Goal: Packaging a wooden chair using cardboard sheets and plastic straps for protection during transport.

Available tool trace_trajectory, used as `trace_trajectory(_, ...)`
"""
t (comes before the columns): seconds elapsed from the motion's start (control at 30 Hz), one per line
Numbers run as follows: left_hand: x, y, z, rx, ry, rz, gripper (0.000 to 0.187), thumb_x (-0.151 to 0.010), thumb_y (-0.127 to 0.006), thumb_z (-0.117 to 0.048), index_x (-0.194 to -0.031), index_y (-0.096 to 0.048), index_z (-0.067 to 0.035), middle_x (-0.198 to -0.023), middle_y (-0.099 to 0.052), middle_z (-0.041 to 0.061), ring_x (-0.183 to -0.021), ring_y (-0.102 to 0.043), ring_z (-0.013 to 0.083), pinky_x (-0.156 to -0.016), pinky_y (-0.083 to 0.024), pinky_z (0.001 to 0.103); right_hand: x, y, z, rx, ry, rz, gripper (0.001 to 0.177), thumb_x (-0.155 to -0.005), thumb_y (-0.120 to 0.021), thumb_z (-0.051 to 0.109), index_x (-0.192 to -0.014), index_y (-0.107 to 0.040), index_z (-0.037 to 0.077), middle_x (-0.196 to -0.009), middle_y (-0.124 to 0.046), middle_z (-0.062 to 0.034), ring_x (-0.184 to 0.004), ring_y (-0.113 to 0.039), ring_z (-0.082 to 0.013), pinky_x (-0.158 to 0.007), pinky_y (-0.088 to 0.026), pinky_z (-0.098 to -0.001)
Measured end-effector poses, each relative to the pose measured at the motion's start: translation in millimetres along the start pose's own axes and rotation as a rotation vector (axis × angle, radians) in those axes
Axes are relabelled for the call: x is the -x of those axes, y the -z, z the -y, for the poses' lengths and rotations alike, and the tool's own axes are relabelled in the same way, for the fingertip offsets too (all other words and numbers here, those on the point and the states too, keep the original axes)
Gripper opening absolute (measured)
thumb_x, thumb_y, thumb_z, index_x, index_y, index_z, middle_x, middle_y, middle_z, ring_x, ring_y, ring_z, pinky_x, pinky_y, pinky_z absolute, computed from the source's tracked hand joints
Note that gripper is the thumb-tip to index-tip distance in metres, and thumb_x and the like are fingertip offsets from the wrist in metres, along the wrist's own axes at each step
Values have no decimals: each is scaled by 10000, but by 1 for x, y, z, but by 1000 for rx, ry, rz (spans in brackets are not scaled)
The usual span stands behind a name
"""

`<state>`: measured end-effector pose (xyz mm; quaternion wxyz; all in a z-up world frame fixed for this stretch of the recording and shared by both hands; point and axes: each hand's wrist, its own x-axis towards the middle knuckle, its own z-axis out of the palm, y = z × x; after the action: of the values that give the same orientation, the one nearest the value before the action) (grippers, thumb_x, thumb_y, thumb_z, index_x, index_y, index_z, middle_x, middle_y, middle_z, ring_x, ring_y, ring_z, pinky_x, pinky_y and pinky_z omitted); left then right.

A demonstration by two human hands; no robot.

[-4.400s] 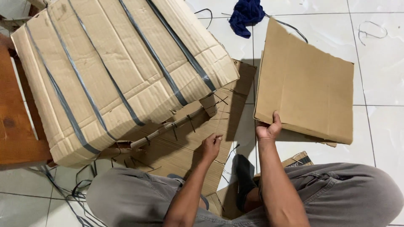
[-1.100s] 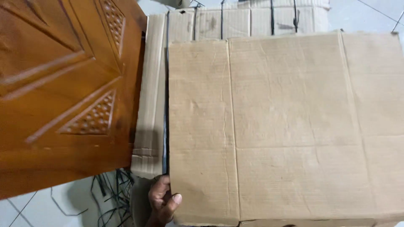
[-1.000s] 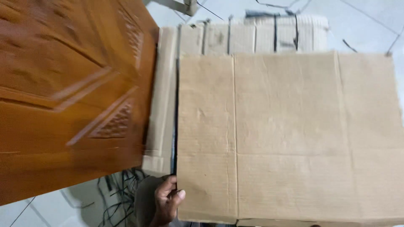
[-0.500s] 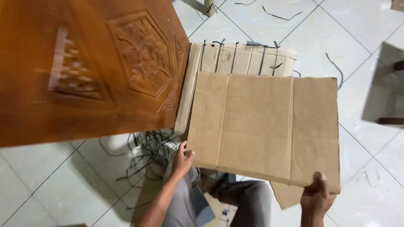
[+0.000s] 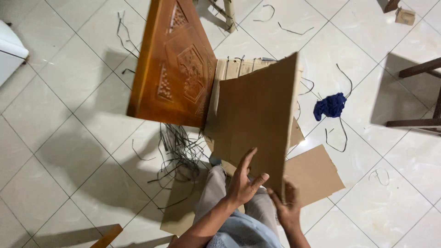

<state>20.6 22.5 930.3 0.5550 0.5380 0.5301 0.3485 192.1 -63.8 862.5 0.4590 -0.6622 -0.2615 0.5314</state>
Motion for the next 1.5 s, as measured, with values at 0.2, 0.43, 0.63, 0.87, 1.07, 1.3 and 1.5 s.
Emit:
trace_trajectory(0.2, 19, 30, -56, 37, -20, -83, 944, -909, -639, -556, -1563, -271, 18, -1593, -373, 247, -1466, -405, 383, -1189, -325, 482, 34, -51, 57, 215, 314, 411, 708, -713, -822, -6, -1351, -552, 143, -1473, -544, -93, -1389, -519, -302, -1207, -422, -530)
trace_trajectory(0.43, 33, 68, -26, -25, -28, -240, 658, -994, -434, -352, -1495, -368, 70, -1049, -576, 141, -863, -605, 232, -791, -584, 405, 54, -91, 109, 204, 291, 799, 1066, -755, -820, 550, -1560, -289, 93, -1591, -405, -205, -1464, -444, -377, -1214, -345, -605)
trace_trajectory(0.63, 51, 95, -62, 186, -57, -296, 522, -1020, -494, -371, -1423, -533, -41, -1227, -638, 114, -1070, -597, 226, -915, -458, 372, 46, -109, 113, 187, 293, 830, 924, -897, -654, 537, -1592, -256, 77, -1595, -421, -237, -1457, -466, -403, -1166, -408, -573)
trace_trajectory(0.87, 72, 90, -68, 54, -116, -259, 450, -1049, -489, -265, -1441, -543, -49, -1308, -683, 140, -1052, -684, 232, -867, -549, 347, 43, -116, 123, 186, 158, 687, 913, -877, -645, 489, -1621, -203, 199, -1594, -374, -259, -1353, -570, -442, -1032, -552, -549)
trace_trajectory(1.07, 77, 58, -46, -14, -147, -194, 474, -1023, -536, -241, -1446, -497, -32, -1087, -669, 117, -872, -639, 219, -766, -564, 397, 42, -97, 128, 289, 95, 671, 895, -840, -696, 430, -1585, -274, 172, -1390, -629, -246, -1224, -687, -388, -976, -602, -515)
trace_trajectory(1.3, 85, 16, -59, -25, -317, -97, 787, -761, -698, -34, -1481, -384, 23, -1410, -512, 223, -1295, -533, 376, -1131, -460, 454, 19, -62, 146, 637, 254, 424, 502, -965, -561, 363, -1391, -561, 97, -1161, -757, -225, -915, -805, -339, -723, -700, -441)
trace_trajectory(1.5, 93, 1, -53, 63, -263, 43, 755, -888, -679, -44, -1536, -298, 27, -1547, -387, 283, -1370, -485, 416, -1117, -497, 541, 10, -23, 173, 1019, 551, 314, 371, -926, -641, 162, -1286, -699, 89, -1058, -792, -139, -735, -776, -297, -604, -614, -394)
